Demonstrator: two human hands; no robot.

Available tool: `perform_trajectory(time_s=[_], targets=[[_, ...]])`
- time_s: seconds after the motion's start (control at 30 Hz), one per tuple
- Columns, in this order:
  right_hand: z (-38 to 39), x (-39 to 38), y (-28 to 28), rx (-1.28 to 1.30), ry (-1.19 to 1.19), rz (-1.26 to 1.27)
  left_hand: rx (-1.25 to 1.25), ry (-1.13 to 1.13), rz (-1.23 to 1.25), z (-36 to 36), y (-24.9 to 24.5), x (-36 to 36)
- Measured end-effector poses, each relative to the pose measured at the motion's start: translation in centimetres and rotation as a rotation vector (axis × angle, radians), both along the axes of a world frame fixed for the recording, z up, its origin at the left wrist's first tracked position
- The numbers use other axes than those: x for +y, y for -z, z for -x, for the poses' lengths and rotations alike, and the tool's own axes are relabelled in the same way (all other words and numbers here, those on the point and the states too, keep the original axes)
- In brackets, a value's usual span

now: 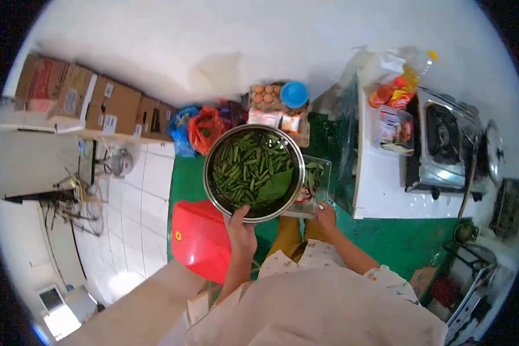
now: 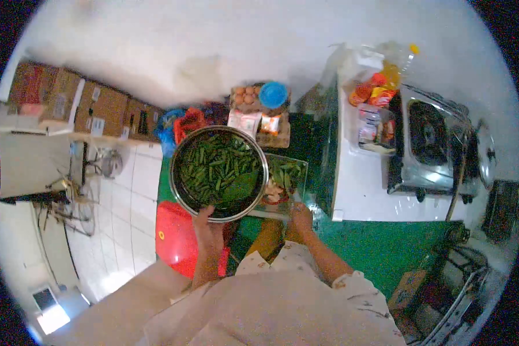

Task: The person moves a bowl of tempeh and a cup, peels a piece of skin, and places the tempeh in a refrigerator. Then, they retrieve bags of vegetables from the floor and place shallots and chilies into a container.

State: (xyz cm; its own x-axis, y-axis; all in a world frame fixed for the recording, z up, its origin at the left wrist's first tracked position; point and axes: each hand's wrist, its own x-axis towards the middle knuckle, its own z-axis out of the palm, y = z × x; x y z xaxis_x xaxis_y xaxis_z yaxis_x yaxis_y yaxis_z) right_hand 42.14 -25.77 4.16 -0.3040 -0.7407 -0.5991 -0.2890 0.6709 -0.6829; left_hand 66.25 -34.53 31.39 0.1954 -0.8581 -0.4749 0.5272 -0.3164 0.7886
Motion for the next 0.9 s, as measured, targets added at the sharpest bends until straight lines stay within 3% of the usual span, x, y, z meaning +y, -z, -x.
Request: perform_trajectory(time_s=[0.03,0.13,0.2,0.33,0.4,0.63,0.8,0.87,0.9], targets=[[0.2,0.0,-1.7,0.004,0.030,0.022,0.108,-0.016,-0.007,0.8,-3.2,-0.8],[0.6,0.9,-6.9,0.105,-0.019,0.154,0.038,0.089,0.106,2.7,-8.8,-1.7],[1.2,2.2,-11.2,-0.046,0.039,0.356,0.055,0.203,0.153,3.9,-11.1,-2.1],[3.1,4.8,-22.3,-0.044,0.230,0.275,0.131,0.363,0.117,7.0,-13.4,-0.9],[3.9,7.3,-26.6,-0.235,0.428,0.198,0.160,0.468,0.127,9.2,-15.5,0.3],[7.1,20.2,-30.1,-0.132,0.658,0.116,0.217,0.830,0.111,19.4,-18.0,5.0],[9.4,30.4,-31.0,0.007,0.852,0.053,0.281,1.107,0.162,28.5,-17.2,11.3],[10.5,33.1,-31.7,0.298,0.758,-0.069,0.307,1.184,0.090,33.9,-19.0,12.6],[11.0,33.8,-32.0,0.296,0.798,-0.073,0.324,1.201,0.090,35.7,-19.7,13.7]])
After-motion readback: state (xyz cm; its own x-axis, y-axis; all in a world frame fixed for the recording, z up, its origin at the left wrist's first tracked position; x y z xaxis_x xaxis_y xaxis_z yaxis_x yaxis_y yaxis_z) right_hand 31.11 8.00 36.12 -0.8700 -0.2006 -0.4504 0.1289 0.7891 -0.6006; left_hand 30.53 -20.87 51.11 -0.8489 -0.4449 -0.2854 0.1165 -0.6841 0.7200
